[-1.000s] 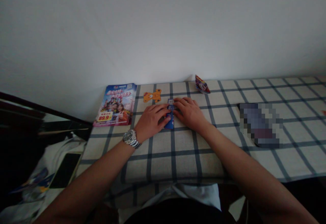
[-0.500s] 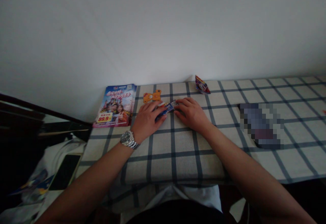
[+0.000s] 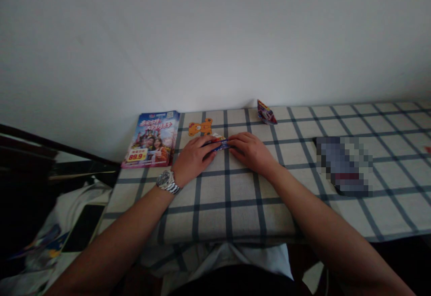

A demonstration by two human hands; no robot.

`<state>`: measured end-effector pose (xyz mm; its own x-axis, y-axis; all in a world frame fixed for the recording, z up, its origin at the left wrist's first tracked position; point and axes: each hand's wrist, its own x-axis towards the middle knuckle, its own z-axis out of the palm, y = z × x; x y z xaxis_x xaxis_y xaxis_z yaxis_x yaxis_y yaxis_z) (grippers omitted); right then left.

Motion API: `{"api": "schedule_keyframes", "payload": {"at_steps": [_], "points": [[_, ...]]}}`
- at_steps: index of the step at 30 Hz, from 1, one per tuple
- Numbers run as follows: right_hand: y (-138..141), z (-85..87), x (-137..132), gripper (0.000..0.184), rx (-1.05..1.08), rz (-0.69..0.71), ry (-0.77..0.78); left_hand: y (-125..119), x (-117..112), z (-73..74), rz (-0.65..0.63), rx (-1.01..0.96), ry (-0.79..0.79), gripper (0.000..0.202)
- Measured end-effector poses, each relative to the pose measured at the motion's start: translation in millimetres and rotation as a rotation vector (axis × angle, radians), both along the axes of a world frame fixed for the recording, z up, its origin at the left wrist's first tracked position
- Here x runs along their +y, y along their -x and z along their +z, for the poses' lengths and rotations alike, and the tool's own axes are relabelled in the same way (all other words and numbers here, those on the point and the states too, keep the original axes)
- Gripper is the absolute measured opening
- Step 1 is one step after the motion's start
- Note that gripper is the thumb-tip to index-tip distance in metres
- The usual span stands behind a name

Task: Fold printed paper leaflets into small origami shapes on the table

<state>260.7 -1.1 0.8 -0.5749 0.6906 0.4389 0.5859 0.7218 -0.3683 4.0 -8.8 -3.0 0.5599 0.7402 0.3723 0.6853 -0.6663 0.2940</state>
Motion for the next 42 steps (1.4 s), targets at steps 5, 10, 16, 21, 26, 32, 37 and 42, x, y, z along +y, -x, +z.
{"api": "schedule_keyframes", "payload": {"at_steps": [5, 10, 16, 21, 26, 32, 37, 42], "points": [[1.7, -3.0, 1.5, 0.025, -0.008, 0.036, 0.005, -1.0, 0.1, 1.3, -0.033, -0.005, 0.007, 0.031], [2.3, -4.0, 3.2, 0.022, -0.007, 0.029, -0.009, -1.4, 0.8, 1.2, -0.027, -0.018, 0.015, 0.031], [2.5, -2.3, 3.4, 0.02, -0.007, 0.016, 0.02, -2.5, 1.5, -1.2, -0.039, -0.038, 0.004, 0.03], [2.5, -2.8, 3.8, 0.019, -0.016, 0.012, 0.01, -2.7, 1.2, -0.7, -0.044, -0.042, 0.0, 0.029], [3.1, -1.9, 2.7, 0.02, -0.006, 0.005, 0.001, -3.3, 0.4, 1.0, -0.039, -0.038, 0.014, 0.029], [5.2, 0.7, -0.5, 0.021, 0.004, -0.011, -0.001, -5.0, -0.7, 1.2, -0.028, -0.029, -0.012, 0.023], [6.8, 0.4, -1.3, 0.021, -0.003, -0.016, 0.0, -5.9, -2.3, 3.4, 0.009, -0.016, -0.026, 0.022], [6.4, -1.2, -0.2, 0.021, 0.015, -0.014, -0.01, -6.0, -3.3, 4.0, 0.009, -0.03, -0.013, 0.021]]}}
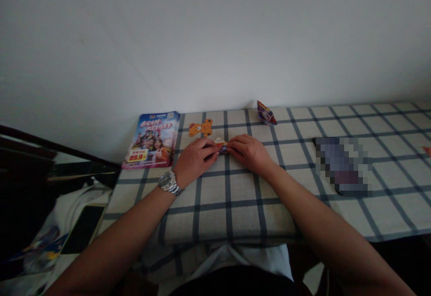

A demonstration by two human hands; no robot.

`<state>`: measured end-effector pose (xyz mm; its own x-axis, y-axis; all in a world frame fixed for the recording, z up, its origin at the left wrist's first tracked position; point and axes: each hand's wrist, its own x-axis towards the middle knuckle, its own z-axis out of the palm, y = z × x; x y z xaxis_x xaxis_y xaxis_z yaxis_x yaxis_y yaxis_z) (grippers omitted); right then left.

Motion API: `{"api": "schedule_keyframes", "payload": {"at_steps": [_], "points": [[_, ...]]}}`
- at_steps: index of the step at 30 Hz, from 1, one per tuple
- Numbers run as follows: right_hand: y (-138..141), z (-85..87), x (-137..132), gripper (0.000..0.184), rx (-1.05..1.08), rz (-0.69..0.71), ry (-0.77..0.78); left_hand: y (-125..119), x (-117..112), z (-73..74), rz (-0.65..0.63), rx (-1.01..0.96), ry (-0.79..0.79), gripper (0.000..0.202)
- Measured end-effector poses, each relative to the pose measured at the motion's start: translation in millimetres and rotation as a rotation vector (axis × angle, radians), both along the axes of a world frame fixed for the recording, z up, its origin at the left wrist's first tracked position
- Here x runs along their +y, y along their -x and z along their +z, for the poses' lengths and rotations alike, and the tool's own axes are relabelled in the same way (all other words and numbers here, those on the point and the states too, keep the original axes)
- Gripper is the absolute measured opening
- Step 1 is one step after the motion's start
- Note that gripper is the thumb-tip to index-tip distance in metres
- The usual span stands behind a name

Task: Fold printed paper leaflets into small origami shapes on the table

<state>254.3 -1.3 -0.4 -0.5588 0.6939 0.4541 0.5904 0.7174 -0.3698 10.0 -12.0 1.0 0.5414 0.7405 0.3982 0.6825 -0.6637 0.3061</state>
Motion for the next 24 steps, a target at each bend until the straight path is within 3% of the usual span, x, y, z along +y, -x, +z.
{"api": "schedule_keyframes", "payload": {"at_steps": [7, 17, 24], "points": [[-0.6, 0.5, -0.3, 0.019, 0.034, -0.013, -0.047, -1.3, -2.0, 2.5, 0.071, -0.003, 0.01, 0.022], [-2.5, 9.4, -8.5, 0.026, -0.003, -0.146, -0.231, -0.4, -4.0, 7.1, 0.158, -0.06, 0.037, 0.016], [3.6, 9.2, -13.7, 0.031, -0.074, 0.063, -0.137, -1.3, -5.2, 8.1, 0.179, -0.095, 0.051, 0.016]]}}
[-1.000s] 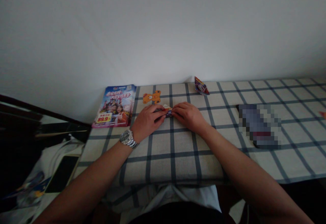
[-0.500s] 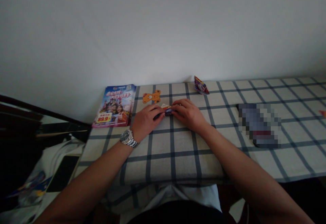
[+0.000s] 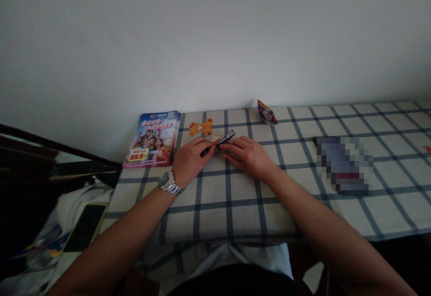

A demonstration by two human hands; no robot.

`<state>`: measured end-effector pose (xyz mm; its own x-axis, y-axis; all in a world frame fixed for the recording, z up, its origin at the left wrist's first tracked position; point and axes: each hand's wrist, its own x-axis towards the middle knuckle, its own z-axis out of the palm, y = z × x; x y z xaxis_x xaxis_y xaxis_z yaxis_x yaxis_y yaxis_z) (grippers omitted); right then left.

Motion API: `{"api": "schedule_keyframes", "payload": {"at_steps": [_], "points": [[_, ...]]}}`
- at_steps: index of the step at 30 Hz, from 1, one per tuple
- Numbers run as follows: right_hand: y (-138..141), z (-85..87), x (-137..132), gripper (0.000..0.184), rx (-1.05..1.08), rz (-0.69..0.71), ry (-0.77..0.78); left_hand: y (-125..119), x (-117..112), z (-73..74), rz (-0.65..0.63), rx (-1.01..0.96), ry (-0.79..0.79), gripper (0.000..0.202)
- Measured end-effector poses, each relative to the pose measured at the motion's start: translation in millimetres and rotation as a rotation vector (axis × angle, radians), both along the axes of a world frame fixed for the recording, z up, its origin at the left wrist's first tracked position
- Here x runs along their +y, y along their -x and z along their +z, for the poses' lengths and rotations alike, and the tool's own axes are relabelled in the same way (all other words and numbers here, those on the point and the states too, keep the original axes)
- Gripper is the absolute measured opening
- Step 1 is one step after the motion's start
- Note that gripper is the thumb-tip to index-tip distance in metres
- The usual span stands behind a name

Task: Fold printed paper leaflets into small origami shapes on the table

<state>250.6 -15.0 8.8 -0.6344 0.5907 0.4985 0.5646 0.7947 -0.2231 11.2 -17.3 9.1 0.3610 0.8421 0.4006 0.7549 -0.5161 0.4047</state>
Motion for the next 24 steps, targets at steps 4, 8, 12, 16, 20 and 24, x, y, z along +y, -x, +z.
{"api": "schedule_keyframes", "payload": {"at_steps": [4, 8, 12, 16, 20, 24], "points": [[2.6, 0.5, -1.1, 0.033, -0.021, 0.012, 0.017, 1.3, 0.6, -0.2, -0.002, -0.053, -0.014, 0.016], [4.6, 0.6, -1.9, 0.03, -0.014, -0.004, 0.021, 1.9, 0.8, -0.9, -0.024, -0.101, -0.022, 0.015], [7.5, 0.9, -2.7, 0.025, -0.017, -0.019, 0.033, -0.6, -1.5, 0.2, -0.048, -0.107, -0.044, 0.013], [10.5, 3.2, -4.2, 0.026, -0.013, -0.028, 0.036, -2.8, -3.1, 1.2, -0.061, -0.121, -0.057, 0.013], [12.1, 5.7, -5.3, 0.025, -0.033, -0.044, 0.032, -3.6, -3.5, 1.0, -0.084, -0.149, -0.06, 0.012], [13.0, 6.5, -4.7, 0.022, -0.048, -0.053, 0.031, -4.7, -4.6, 1.6, -0.085, -0.156, -0.048, 0.011]]}}
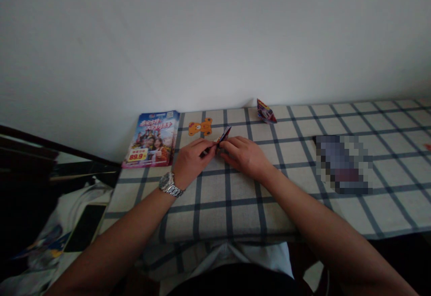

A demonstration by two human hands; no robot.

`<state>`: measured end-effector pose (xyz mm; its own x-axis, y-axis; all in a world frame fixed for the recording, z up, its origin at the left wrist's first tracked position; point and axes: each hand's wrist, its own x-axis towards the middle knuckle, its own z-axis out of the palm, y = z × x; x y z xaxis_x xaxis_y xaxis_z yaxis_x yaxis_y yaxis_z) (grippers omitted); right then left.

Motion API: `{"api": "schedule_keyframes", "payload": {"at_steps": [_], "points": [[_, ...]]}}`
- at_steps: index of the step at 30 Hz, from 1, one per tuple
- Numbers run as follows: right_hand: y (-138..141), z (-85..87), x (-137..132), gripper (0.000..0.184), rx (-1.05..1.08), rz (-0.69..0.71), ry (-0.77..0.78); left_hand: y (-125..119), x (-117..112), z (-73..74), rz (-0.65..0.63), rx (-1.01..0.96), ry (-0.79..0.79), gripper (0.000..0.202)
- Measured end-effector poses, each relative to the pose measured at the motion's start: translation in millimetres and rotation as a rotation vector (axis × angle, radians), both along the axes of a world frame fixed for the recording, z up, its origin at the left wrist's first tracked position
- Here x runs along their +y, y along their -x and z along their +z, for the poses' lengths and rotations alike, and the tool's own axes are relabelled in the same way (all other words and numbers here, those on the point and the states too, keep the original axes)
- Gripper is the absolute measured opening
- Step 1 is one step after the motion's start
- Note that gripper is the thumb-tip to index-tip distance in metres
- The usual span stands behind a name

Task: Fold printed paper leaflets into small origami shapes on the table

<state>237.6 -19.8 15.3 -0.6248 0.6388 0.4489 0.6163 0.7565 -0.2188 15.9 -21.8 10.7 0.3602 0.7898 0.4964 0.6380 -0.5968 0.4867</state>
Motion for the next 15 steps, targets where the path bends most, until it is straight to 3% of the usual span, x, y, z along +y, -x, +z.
{"api": "schedule_keyframes", "payload": {"at_steps": [8, 15], "points": [[0.9, -3.2, -0.3, 0.028, 0.008, 0.016, 0.036, -1.0, -1.0, 2.6, 0.006, -0.017, 0.001, 0.012], [-2.5, -4.1, -0.4, 0.023, 0.078, 0.032, 0.042, -0.5, -2.6, 3.9, -0.002, 0.015, 0.007, 0.012]]}}
